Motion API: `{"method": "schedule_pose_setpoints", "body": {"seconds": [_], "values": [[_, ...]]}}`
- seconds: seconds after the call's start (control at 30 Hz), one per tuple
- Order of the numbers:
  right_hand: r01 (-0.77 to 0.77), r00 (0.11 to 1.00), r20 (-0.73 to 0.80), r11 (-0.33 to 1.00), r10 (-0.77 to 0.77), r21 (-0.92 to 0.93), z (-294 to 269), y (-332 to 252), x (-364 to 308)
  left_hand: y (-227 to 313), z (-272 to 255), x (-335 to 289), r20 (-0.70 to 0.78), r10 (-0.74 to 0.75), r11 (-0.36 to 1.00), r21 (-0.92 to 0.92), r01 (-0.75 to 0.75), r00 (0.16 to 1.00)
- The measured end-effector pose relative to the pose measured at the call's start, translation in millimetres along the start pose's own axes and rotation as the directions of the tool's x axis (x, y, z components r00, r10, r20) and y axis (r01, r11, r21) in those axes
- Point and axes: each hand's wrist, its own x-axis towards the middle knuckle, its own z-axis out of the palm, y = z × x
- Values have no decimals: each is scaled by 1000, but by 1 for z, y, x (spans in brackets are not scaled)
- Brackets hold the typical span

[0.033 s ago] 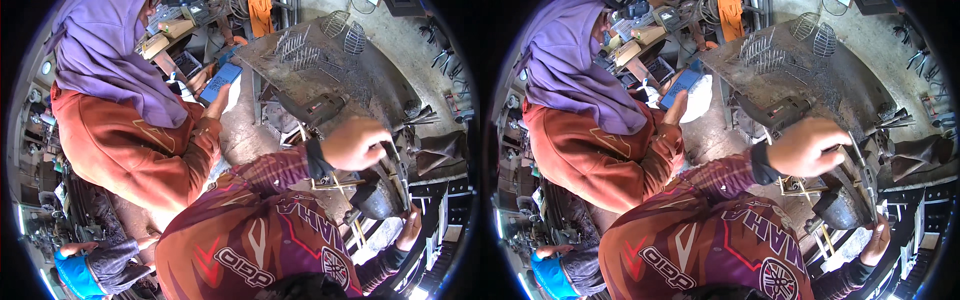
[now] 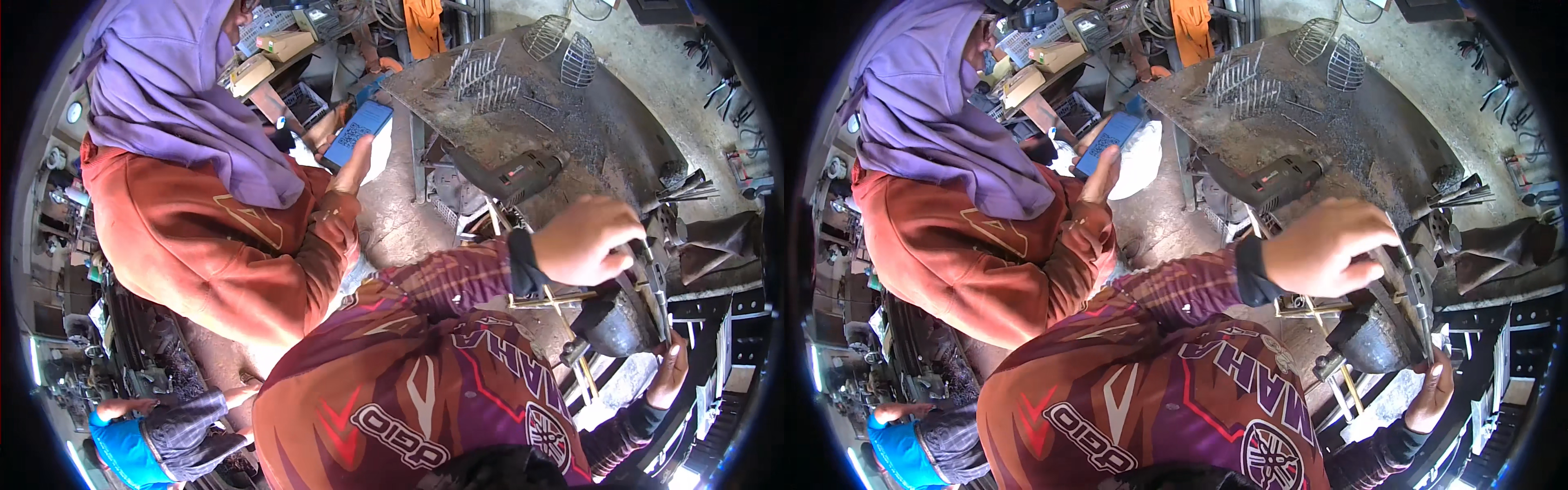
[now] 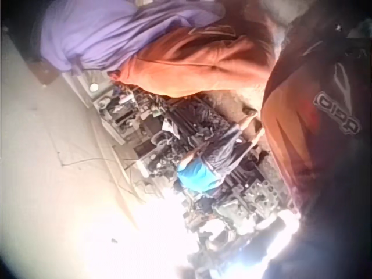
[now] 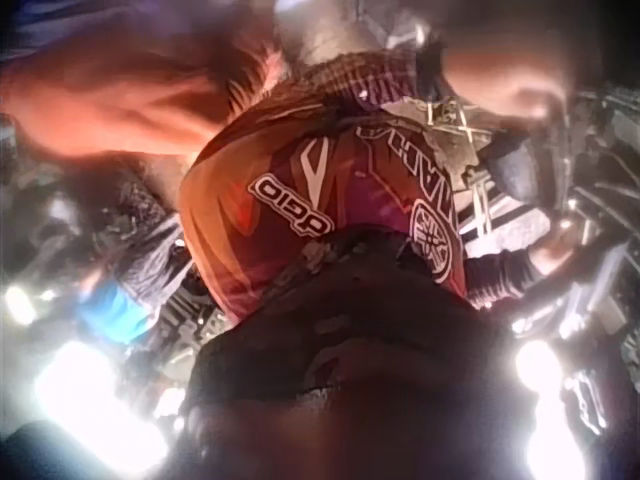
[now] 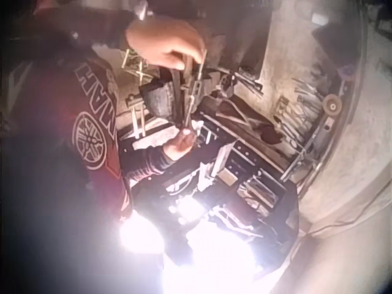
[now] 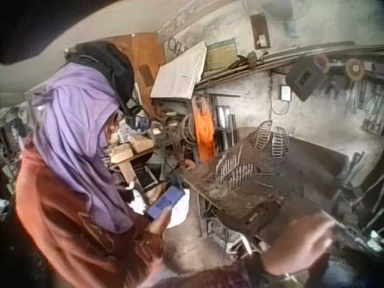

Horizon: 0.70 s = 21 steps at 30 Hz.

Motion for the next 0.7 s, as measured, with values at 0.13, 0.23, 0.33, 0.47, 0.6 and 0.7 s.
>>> {"method": "schedule_pose_setpoints", "body": {"seconds": [0.13,0.23,0.33,0.47,0.6,0.7], "values": [[-5,1000,1,1000,5,23,4,3,0,8,28,-5,107,-42,990,138,27,993],[-16,999,-43,1000,16,-1,5,4,-5,3,41,-6,147,1,981,192,-29,989],[-19,997,-72,999,21,32,6,12,-6,-2,43,-11,120,12,979,200,-36,993],[-19,997,-68,997,23,69,5,15,-5,-4,44,-15,113,-2,983,182,-19,994],[-5,995,-102,993,17,121,6,19,-5,-2,43,-16,137,-22,984,178,-3,990],[4,994,-106,993,9,118,4,23,-4,3,41,-19,108,-36,975,223,11,993]]}}
